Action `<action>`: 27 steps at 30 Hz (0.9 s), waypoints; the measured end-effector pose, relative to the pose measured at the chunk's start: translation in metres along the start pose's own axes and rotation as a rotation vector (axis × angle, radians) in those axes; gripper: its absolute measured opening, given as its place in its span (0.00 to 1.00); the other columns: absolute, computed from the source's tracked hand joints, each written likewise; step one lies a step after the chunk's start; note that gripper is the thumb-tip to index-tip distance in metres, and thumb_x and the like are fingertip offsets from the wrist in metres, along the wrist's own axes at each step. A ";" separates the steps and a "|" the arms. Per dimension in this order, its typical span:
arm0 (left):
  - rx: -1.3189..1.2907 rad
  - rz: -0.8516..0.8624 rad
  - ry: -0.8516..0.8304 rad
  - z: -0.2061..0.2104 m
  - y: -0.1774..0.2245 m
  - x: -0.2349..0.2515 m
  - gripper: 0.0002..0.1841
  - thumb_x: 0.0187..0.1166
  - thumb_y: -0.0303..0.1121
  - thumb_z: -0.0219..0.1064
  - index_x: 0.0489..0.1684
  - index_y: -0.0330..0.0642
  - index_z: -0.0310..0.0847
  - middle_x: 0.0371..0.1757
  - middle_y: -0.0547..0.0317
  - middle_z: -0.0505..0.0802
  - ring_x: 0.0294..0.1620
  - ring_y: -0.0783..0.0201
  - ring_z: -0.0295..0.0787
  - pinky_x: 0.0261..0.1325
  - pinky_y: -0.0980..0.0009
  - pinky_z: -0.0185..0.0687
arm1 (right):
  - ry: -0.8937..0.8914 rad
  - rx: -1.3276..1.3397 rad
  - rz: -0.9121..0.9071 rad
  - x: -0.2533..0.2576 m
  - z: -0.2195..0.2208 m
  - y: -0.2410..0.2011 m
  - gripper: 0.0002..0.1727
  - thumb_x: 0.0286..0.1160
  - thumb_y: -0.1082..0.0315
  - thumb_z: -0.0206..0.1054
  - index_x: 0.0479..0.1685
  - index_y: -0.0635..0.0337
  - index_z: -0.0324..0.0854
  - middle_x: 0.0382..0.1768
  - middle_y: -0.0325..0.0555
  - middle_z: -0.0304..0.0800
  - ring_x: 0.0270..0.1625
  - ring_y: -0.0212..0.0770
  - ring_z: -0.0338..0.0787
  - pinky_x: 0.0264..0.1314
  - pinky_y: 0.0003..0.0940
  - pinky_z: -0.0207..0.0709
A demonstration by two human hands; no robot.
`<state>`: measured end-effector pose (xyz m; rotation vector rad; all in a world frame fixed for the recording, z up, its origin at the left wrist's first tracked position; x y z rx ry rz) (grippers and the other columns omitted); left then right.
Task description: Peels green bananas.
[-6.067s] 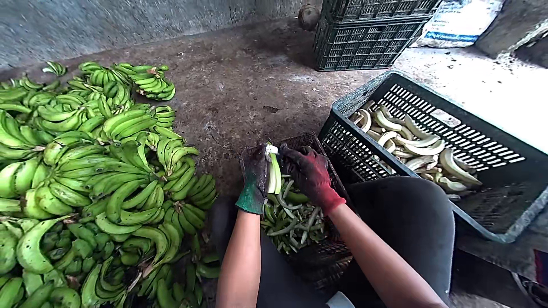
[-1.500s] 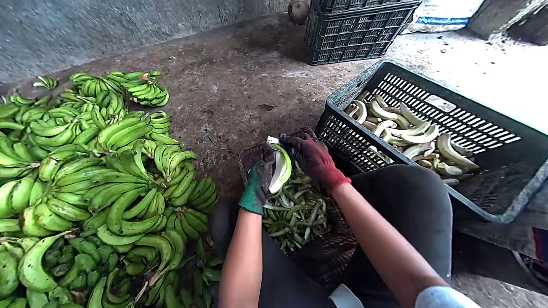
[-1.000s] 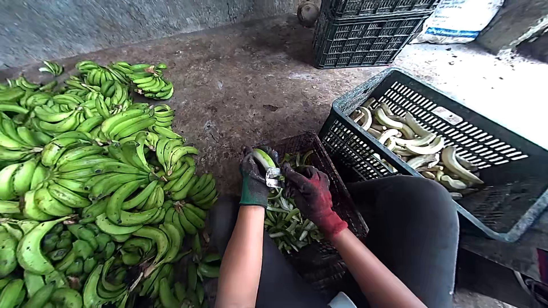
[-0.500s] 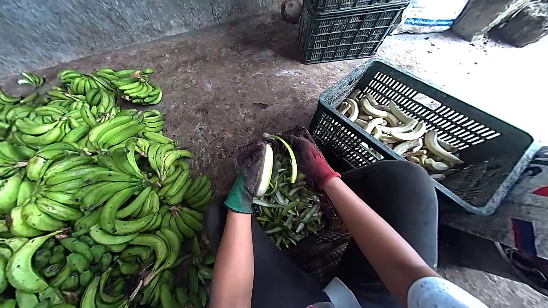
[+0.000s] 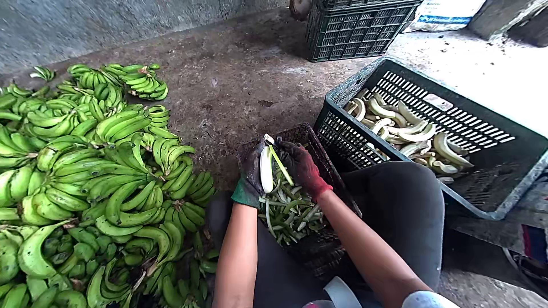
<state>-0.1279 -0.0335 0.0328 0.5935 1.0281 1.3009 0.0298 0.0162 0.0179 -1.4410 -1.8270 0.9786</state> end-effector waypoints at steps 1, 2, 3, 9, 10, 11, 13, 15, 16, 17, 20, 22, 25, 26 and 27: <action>-0.059 -0.050 -0.005 0.002 0.003 0.000 0.19 0.92 0.47 0.49 0.47 0.45 0.83 0.26 0.62 0.86 0.21 0.72 0.81 0.23 0.78 0.80 | 0.015 0.049 0.025 0.002 -0.003 0.004 0.25 0.89 0.59 0.59 0.80 0.56 0.76 0.73 0.56 0.83 0.74 0.53 0.81 0.78 0.55 0.71; -0.141 -0.087 -0.014 0.004 0.007 0.001 0.20 0.92 0.47 0.49 0.44 0.44 0.83 0.23 0.62 0.84 0.17 0.72 0.80 0.19 0.78 0.80 | 0.045 0.090 0.034 0.002 -0.008 0.004 0.24 0.89 0.57 0.59 0.79 0.56 0.77 0.71 0.54 0.85 0.71 0.50 0.84 0.76 0.54 0.73; -0.189 -0.096 -0.014 0.005 0.012 0.002 0.20 0.92 0.47 0.48 0.46 0.43 0.83 0.22 0.61 0.84 0.16 0.71 0.79 0.18 0.78 0.79 | 0.074 0.116 0.033 -0.002 -0.015 0.000 0.24 0.89 0.57 0.59 0.78 0.55 0.77 0.68 0.54 0.86 0.67 0.49 0.86 0.71 0.54 0.77; -0.102 0.032 -0.012 -0.027 -0.007 0.022 0.18 0.91 0.48 0.51 0.61 0.47 0.81 0.40 0.61 0.90 0.34 0.70 0.87 0.38 0.73 0.86 | -0.039 -0.089 -0.428 -0.062 -0.009 -0.033 0.19 0.75 0.63 0.65 0.63 0.43 0.91 0.57 0.51 0.93 0.62 0.55 0.89 0.68 0.64 0.75; -0.086 0.032 -0.039 -0.025 -0.009 0.024 0.18 0.92 0.46 0.50 0.59 0.46 0.81 0.38 0.61 0.90 0.32 0.71 0.86 0.37 0.74 0.86 | -0.003 -0.158 -0.472 -0.067 -0.007 -0.039 0.19 0.72 0.63 0.65 0.61 0.41 0.92 0.55 0.54 0.93 0.61 0.60 0.89 0.66 0.70 0.73; -0.060 0.027 -0.023 -0.021 -0.009 0.020 0.17 0.92 0.43 0.49 0.57 0.44 0.81 0.37 0.61 0.90 0.32 0.71 0.86 0.37 0.74 0.85 | 0.045 -0.198 -0.458 -0.064 -0.006 -0.039 0.18 0.71 0.64 0.66 0.57 0.43 0.93 0.53 0.56 0.93 0.59 0.62 0.90 0.63 0.72 0.74; 0.004 0.008 0.019 -0.005 0.002 -0.004 0.17 0.94 0.40 0.46 0.59 0.43 0.81 0.40 0.60 0.90 0.37 0.71 0.86 0.41 0.74 0.84 | 0.124 -0.202 -0.271 -0.042 -0.006 -0.023 0.17 0.74 0.65 0.67 0.59 0.50 0.92 0.56 0.59 0.90 0.60 0.61 0.89 0.61 0.66 0.78; -0.095 -0.019 0.016 0.010 0.008 -0.007 0.18 0.94 0.41 0.47 0.53 0.43 0.83 0.32 0.61 0.89 0.28 0.72 0.85 0.31 0.77 0.84 | 0.172 -0.092 -0.079 -0.017 -0.015 -0.004 0.20 0.81 0.66 0.65 0.71 0.55 0.85 0.63 0.60 0.87 0.64 0.57 0.87 0.64 0.60 0.80; -0.173 -0.025 0.014 0.013 0.011 -0.004 0.19 0.93 0.42 0.47 0.50 0.40 0.84 0.27 0.58 0.88 0.21 0.71 0.84 0.22 0.77 0.82 | 0.174 0.028 -0.033 -0.011 -0.023 -0.002 0.21 0.85 0.65 0.63 0.74 0.57 0.81 0.66 0.57 0.86 0.66 0.52 0.86 0.68 0.56 0.79; -0.184 -0.002 0.026 0.012 0.017 -0.002 0.20 0.93 0.42 0.47 0.49 0.39 0.84 0.24 0.58 0.86 0.18 0.71 0.82 0.19 0.78 0.80 | 0.167 0.120 -0.022 -0.008 -0.033 -0.006 0.21 0.86 0.64 0.62 0.74 0.59 0.80 0.64 0.55 0.87 0.62 0.47 0.88 0.66 0.51 0.80; 0.155 0.266 0.269 -0.001 0.055 -0.023 0.14 0.90 0.39 0.55 0.58 0.44 0.84 0.41 0.61 0.91 0.36 0.72 0.85 0.40 0.73 0.84 | -0.017 0.105 -0.044 -0.015 -0.070 -0.023 0.19 0.87 0.63 0.61 0.73 0.55 0.82 0.63 0.50 0.88 0.62 0.42 0.88 0.67 0.48 0.81; 0.225 0.584 0.465 -0.001 0.082 -0.032 0.15 0.86 0.48 0.62 0.56 0.51 0.86 0.42 0.65 0.91 0.37 0.72 0.87 0.36 0.72 0.84 | -0.218 -0.127 -0.055 -0.016 -0.089 -0.017 0.19 0.87 0.61 0.60 0.72 0.46 0.84 0.64 0.46 0.90 0.64 0.46 0.89 0.68 0.57 0.80; 0.228 1.673 0.232 0.026 0.095 0.031 0.20 0.91 0.28 0.54 0.72 0.19 0.70 0.67 0.42 0.86 0.66 0.62 0.85 0.67 0.71 0.81 | -0.334 -0.333 -0.026 -0.015 -0.096 0.014 0.18 0.87 0.52 0.60 0.70 0.34 0.84 0.60 0.41 0.93 0.61 0.47 0.91 0.64 0.64 0.81; 0.346 1.772 0.143 0.057 0.099 0.046 0.23 0.91 0.27 0.51 0.76 0.14 0.63 0.73 0.39 0.82 0.72 0.62 0.81 0.73 0.72 0.77 | -0.303 -0.311 -0.009 -0.014 -0.096 0.020 0.17 0.88 0.53 0.59 0.70 0.34 0.85 0.58 0.41 0.93 0.59 0.47 0.92 0.63 0.63 0.81; 0.376 1.591 0.151 0.096 0.104 0.043 0.20 0.86 0.22 0.55 0.72 0.18 0.68 0.67 0.51 0.86 0.65 0.72 0.84 0.65 0.81 0.80 | -0.254 -0.263 0.025 -0.017 -0.097 0.019 0.17 0.88 0.53 0.59 0.67 0.37 0.86 0.56 0.43 0.94 0.57 0.47 0.92 0.61 0.62 0.82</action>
Point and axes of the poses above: each hand's wrist, its own x-axis towards the middle knuckle, its own z-axis out of the palm, y = z × x, the point moved 5 cm from there along x, towards the middle knuckle
